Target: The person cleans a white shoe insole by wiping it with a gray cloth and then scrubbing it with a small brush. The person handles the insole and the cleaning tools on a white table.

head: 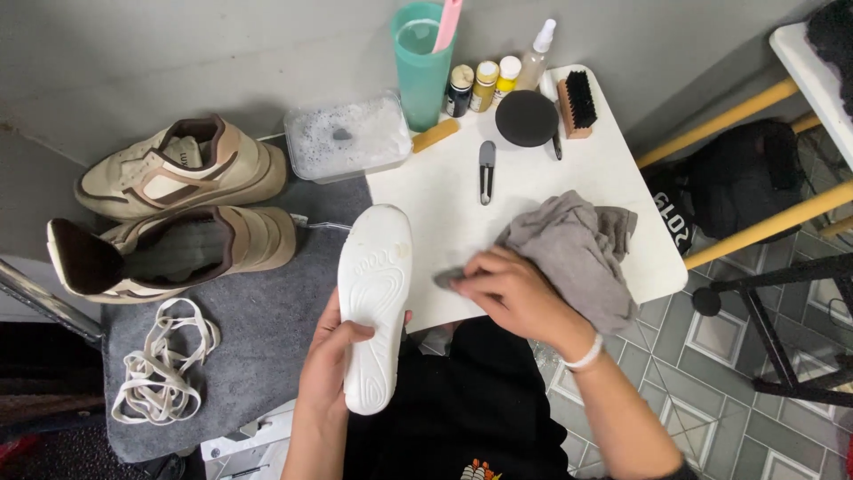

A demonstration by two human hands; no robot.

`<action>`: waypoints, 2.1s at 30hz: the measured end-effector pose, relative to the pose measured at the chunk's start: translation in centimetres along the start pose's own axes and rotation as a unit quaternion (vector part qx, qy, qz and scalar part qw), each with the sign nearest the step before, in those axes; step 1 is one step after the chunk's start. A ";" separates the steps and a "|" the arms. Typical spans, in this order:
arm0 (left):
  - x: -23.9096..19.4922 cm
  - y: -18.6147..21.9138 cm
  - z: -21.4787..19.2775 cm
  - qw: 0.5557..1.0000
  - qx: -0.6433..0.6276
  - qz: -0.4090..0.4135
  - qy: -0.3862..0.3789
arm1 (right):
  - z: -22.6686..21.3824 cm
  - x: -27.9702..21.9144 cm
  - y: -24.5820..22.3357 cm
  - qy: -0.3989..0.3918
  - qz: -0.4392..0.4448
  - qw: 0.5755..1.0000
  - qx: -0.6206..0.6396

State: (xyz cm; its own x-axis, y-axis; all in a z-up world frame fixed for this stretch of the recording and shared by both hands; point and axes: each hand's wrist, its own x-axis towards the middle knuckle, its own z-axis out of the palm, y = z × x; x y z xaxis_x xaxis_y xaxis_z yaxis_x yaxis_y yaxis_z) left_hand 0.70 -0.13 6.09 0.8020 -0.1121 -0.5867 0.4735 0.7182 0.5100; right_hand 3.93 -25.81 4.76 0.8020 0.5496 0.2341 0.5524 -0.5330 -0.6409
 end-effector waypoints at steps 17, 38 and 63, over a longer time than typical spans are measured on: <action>0.3 -1.4 -1.1 0.975 -0.108 -0.042 -0.189 | 0.1 -0.9 0.2 0.044 0.075 0.996 -0.027; 0.1 0.7 -3.3 0.984 -0.062 0.026 -0.163 | -0.2 -1.3 1.8 0.217 0.227 0.933 -0.178; 2.6 1.1 -5.5 0.994 -0.015 0.044 -0.099 | 4.2 13.2 6.0 0.174 0.064 0.980 -0.078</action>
State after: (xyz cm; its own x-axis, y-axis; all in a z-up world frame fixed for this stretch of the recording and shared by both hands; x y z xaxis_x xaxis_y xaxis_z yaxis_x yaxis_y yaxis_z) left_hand 1.33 4.15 1.71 0.8969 -0.1787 -0.4045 0.3900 0.7508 0.5331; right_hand 16.89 -19.07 0.97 0.8807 0.2349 0.4113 0.4494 -0.6891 -0.5685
